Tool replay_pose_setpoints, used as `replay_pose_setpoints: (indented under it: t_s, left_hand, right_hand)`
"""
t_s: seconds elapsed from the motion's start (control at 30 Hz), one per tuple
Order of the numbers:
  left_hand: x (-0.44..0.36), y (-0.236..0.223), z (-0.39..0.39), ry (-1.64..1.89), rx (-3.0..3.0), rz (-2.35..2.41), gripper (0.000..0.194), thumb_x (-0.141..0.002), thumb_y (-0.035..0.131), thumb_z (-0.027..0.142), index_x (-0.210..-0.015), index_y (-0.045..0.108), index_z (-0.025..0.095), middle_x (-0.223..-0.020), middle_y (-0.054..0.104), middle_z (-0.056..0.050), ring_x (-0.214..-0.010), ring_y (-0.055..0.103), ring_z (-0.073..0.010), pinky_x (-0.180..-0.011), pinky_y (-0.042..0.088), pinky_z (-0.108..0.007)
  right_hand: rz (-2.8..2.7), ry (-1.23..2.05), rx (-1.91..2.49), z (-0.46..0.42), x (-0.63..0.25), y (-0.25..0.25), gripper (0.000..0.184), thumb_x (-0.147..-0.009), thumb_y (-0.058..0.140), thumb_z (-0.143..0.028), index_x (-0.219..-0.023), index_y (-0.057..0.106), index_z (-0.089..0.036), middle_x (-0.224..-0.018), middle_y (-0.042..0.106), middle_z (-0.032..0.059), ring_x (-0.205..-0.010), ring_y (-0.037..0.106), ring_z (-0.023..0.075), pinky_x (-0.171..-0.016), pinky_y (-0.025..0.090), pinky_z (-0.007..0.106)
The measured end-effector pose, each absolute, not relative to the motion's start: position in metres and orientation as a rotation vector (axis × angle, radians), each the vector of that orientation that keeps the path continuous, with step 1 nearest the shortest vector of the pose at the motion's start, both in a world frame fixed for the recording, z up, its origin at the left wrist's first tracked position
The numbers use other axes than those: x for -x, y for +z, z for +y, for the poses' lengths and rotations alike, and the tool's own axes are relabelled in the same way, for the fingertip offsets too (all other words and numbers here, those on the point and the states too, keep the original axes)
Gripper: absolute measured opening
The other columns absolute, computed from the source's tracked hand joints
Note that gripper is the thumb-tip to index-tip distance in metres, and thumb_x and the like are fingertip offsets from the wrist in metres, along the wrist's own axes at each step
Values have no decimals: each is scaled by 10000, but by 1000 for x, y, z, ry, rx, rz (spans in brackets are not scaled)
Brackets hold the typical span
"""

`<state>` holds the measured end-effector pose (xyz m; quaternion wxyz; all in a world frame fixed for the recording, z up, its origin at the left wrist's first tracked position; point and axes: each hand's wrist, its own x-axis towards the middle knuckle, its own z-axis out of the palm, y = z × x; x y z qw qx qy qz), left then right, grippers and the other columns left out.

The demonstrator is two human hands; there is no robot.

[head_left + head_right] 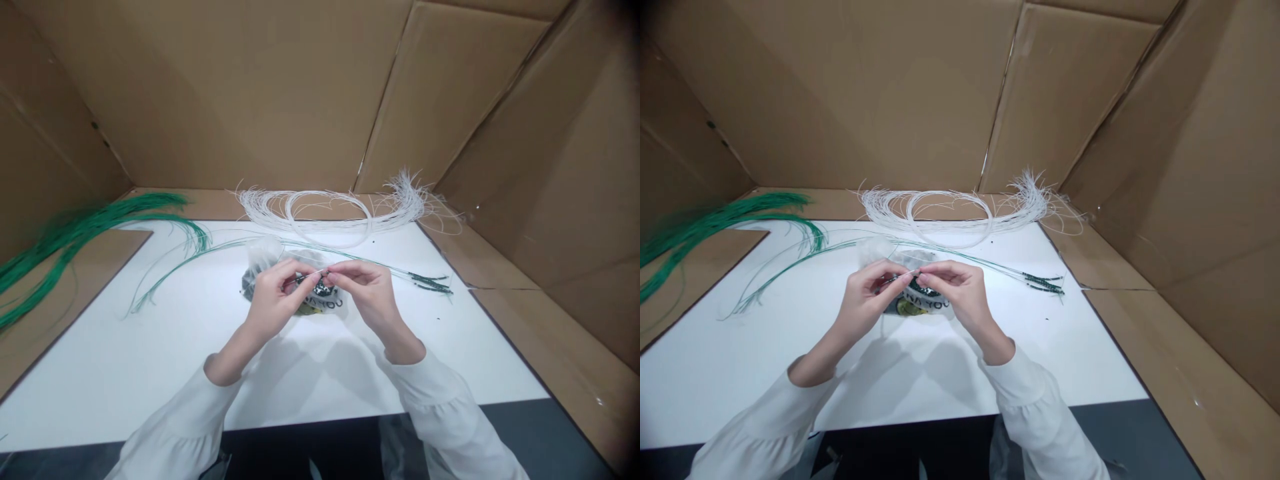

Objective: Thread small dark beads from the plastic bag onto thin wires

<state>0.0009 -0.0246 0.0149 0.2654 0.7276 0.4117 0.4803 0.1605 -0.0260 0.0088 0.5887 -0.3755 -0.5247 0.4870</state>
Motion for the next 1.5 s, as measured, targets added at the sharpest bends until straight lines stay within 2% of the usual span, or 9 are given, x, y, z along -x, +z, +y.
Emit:
replay_pose_setpoints:
  t_s: [0.2, 0.4, 0.6, 0.77, 0.93, 1.5]
  left_hand:
    - [-1, 16, -25, 1315, -2005, 1130, 136, -784, 580, 279, -740, 645, 169, -629, 565, -3, -486, 394, -80, -475, 335, -216]
    - [-2, 16, -25, 1334, -2068, 1156, 113, -775, 589, 253, -731, 646, 165, -601, 553, 8, -478, 389, -78, -477, 333, -217]
    - [-1, 17, -24, 1348, -2143, 1171, 91, -771, 584, 213, -716, 637, 164, -604, 583, 6, -502, 429, -88, -495, 348, -213]
    - [0, 15, -22, 1310, -2232, 1162, 91, -782, 559, 193, -740, 635, 166, -663, 626, -6, -555, 496, -101, -546, 386, -216]
    - [1, 14, -21, 1261, -2242, 1180, 114, -784, 561, 221, -734, 649, 169, -626, 616, -4, -543, 497, -105, -532, 381, -217]
    - [0, 15, -22, 1245, -2213, 1159, 144, -788, 559, 247, -743, 670, 167, -652, 649, -22, -506, 485, -99, -500, 374, -220]
  right_hand:
    - [-1178, 1138, 898, -26, -160, 11, 198, -583, 753, -210, -763, 675, -189, -693, 715, 12, -666, 680, 163, -677, 565, 288]
    - [-1264, 1019, 904, -26, -161, 9, 180, -609, 737, -194, -775, 669, -204, -729, 707, 3, -710, 678, 154, -689, 556, 264]
    - [-1540, 634, 955, -27, -164, 4, 100, -707, 657, -202, -804, 672, -216, -800, 704, 14, -706, 665, 155, -707, 555, 285]
    - [-1718, 368, 948, -28, -164, 3, 158, -757, 603, -190, -904, 641, -237, -855, 706, 11, -720, 669, 157, -719, 549, 286]
    - [-1700, 405, 962, -28, -164, 3, 216, -771, 592, -214, -985, 601, -239, -850, 709, 17, -757, 678, 173, -747, 550, 308]
    - [-1637, 465, 948, -29, -164, 5, 166, -754, 611, -193, -916, 617, -230, -852, 708, 25, -734, 678, 166, -718, 567, 300]
